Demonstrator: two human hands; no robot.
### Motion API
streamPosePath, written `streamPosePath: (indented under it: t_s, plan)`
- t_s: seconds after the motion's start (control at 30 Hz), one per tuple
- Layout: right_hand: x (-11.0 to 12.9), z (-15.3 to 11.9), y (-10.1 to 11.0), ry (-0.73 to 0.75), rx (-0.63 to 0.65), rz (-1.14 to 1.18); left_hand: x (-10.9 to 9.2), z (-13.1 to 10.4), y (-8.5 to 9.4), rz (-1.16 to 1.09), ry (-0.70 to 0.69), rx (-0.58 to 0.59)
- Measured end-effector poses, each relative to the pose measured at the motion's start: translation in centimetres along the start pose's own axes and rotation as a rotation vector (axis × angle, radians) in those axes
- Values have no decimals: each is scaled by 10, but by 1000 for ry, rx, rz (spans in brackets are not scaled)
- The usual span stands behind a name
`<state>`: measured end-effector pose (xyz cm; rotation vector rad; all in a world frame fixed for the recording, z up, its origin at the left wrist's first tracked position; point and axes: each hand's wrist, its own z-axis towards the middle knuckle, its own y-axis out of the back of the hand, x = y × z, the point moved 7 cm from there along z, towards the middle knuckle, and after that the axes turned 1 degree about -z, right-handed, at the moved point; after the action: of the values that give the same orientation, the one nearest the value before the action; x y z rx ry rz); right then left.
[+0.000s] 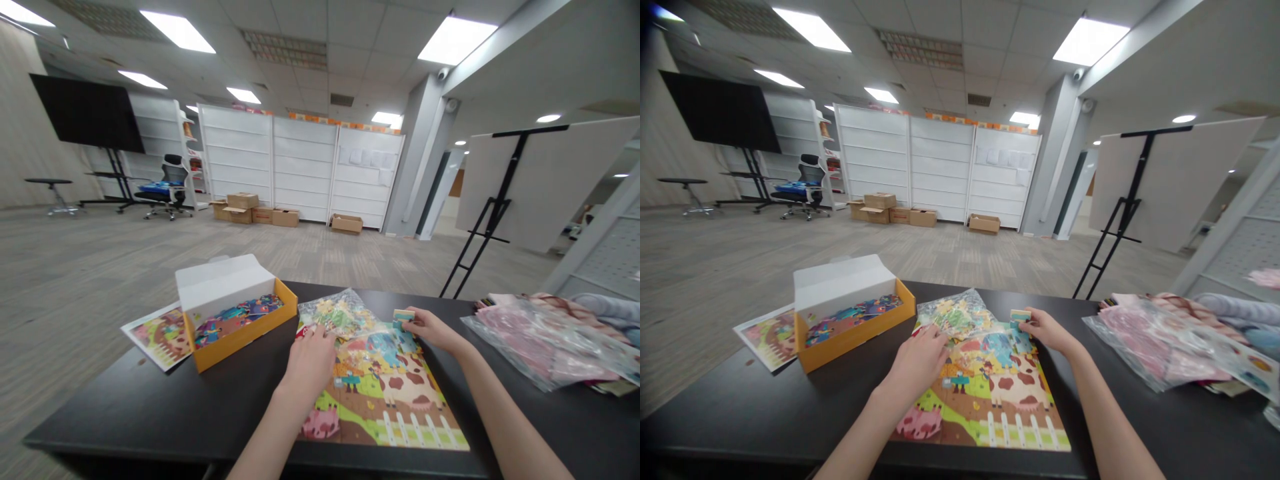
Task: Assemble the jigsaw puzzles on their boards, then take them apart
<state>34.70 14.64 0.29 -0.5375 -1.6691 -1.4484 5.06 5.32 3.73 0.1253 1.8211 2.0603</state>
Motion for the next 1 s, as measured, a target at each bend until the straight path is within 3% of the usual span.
streamPosePath:
  t_s: [0.27,0.47,0.53,0.63,0.73,1.0]
  plan:
    - [-6,2,1,19,-38,-46,-1,-1,0,9,-3,4]
    - [10,-1,23,62,-229,-37,-1,0,-2,14,0,-8]
    - [10,-6,23,2,-172,17,-1,0,-3,14,-2,-17]
    - [3,-16,13,-123,22,70,-1,0,-3,4,-6,-25]
    - [-6,-22,5,-220,157,-3,0,-1,-1,-5,-21,-56]
    - [0,-22,6,-163,144,-277,0,-4,10,-145,-148,-173]
